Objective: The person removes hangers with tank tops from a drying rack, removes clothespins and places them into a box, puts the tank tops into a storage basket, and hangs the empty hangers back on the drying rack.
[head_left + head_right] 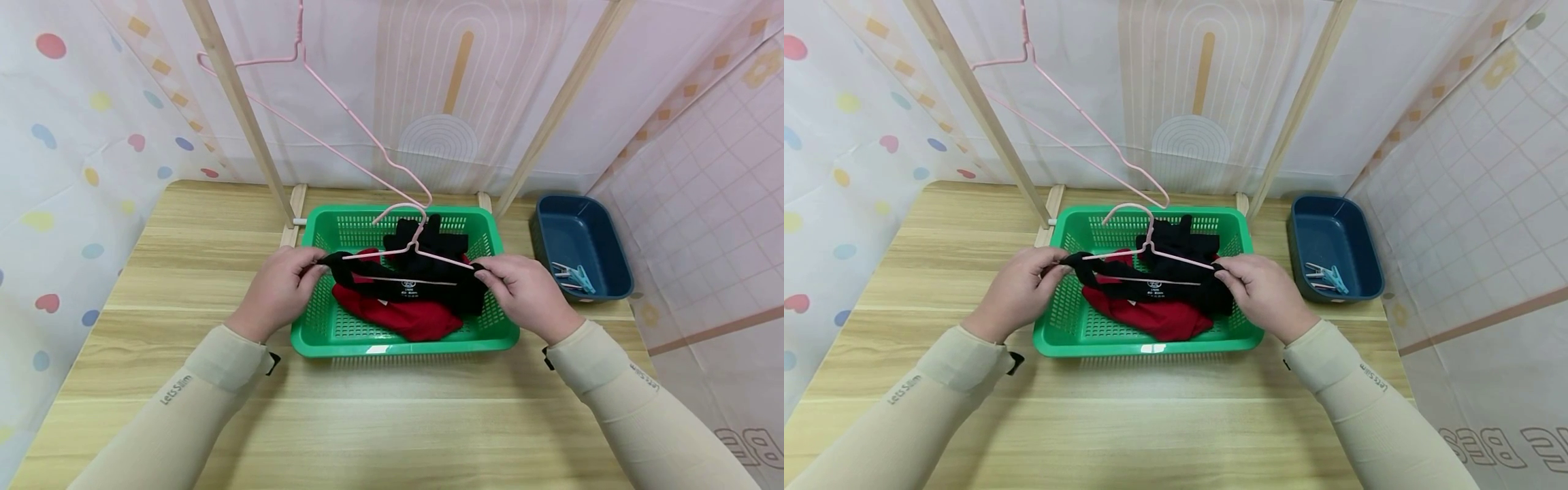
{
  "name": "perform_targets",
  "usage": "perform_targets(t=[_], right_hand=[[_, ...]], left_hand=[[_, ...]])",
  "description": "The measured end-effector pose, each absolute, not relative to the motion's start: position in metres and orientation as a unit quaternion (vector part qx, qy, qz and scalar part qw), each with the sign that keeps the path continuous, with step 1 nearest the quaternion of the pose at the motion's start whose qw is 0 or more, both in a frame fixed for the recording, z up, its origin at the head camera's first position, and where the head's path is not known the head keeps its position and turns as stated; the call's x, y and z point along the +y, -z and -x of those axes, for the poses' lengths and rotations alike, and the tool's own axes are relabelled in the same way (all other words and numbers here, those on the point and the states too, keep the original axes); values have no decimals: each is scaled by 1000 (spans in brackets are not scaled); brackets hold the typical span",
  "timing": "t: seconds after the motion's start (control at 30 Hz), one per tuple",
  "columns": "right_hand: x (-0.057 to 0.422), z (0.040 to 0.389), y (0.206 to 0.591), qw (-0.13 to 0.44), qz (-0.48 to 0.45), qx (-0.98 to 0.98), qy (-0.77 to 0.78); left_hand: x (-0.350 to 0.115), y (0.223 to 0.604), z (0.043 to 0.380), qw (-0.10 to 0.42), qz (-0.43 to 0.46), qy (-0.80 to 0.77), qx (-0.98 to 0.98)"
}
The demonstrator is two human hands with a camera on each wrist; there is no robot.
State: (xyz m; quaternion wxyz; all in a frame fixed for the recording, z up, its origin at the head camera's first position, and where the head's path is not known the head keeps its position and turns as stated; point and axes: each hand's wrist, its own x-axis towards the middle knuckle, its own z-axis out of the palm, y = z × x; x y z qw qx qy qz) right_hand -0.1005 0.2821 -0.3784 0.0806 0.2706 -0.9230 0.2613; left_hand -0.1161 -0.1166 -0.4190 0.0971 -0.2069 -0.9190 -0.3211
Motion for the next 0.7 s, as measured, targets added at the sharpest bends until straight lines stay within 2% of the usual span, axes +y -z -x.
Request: perform_targets(t=[0.33, 0.7], right_hand=[[287, 101, 379, 93, -266, -924, -258], [292, 101, 382, 111, -249, -925, -264]], left_hand=[[-121, 418, 117, 117, 208, 328, -914], [-123, 412, 116, 102, 196, 331, -917]])
